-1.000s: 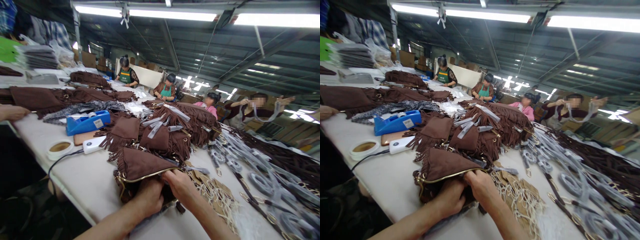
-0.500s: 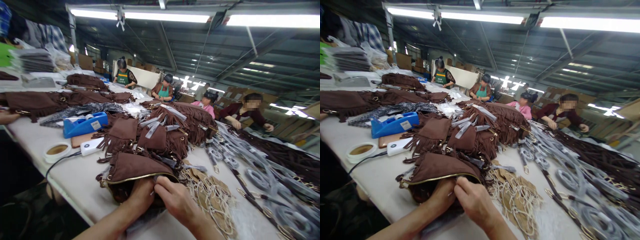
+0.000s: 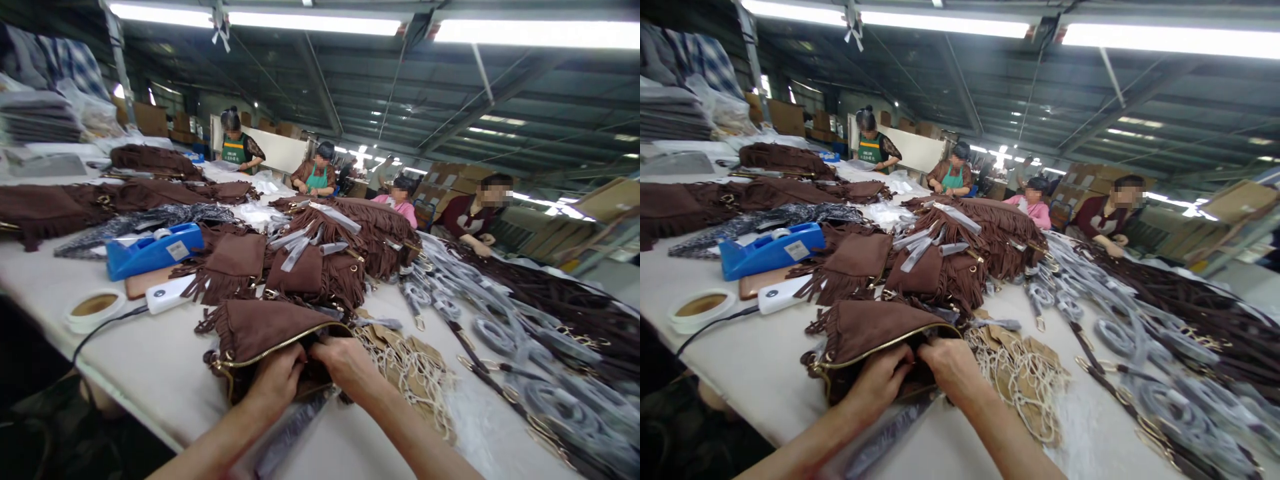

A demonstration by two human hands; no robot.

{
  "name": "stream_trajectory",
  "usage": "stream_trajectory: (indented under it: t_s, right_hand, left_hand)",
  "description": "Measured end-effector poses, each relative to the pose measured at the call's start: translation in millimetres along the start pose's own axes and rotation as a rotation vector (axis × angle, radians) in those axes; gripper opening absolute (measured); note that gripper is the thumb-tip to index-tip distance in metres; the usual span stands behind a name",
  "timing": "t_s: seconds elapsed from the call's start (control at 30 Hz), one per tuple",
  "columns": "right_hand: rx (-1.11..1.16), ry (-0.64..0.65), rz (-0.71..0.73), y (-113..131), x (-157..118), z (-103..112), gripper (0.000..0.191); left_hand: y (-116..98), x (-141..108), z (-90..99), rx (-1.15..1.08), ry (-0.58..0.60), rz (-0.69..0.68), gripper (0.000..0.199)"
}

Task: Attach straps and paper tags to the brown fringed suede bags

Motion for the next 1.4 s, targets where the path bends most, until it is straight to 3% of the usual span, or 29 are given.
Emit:
stream_trajectory:
  t_s: [0.37, 0.83, 1.27, 1.4]
  right_hand:
    - [-0.081, 0.039, -0.069, 9.1, 1.9, 9.9, 0.018]
    - [-0.079, 0.036, -0.006, 16.7, -2.3, 7.1, 0.018]
    - [-0.033, 0.018, -0.003, 15.8, -1.0, 3.5, 0.02]
    - [0.048, 0.0, -0.012, 15.1, -1.9, 5.2, 0.021]
  left_hand:
    - [1.3, 3.0, 0.0, 0.006, -0.029, -0.015, 0.016]
    - [4.0, 4.9, -1.6, -0.027, -0.063, -0.029, 0.017]
    - [2.5, 8.1, -6.7, 0.065, 0.031, -0.046, 0.012]
    - [0.4, 8.1, -5.0, 0.156, 0.042, -0.023, 0.022]
Point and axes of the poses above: each hand's wrist, its own x-axis towards the middle knuckle, its own z-axis out of the back of the hand, y = z × x, the point moved 4 cm from there along x, towards the middle knuckle, and after that the axes turned 10 degrees about -z, right-handed, at the moved point
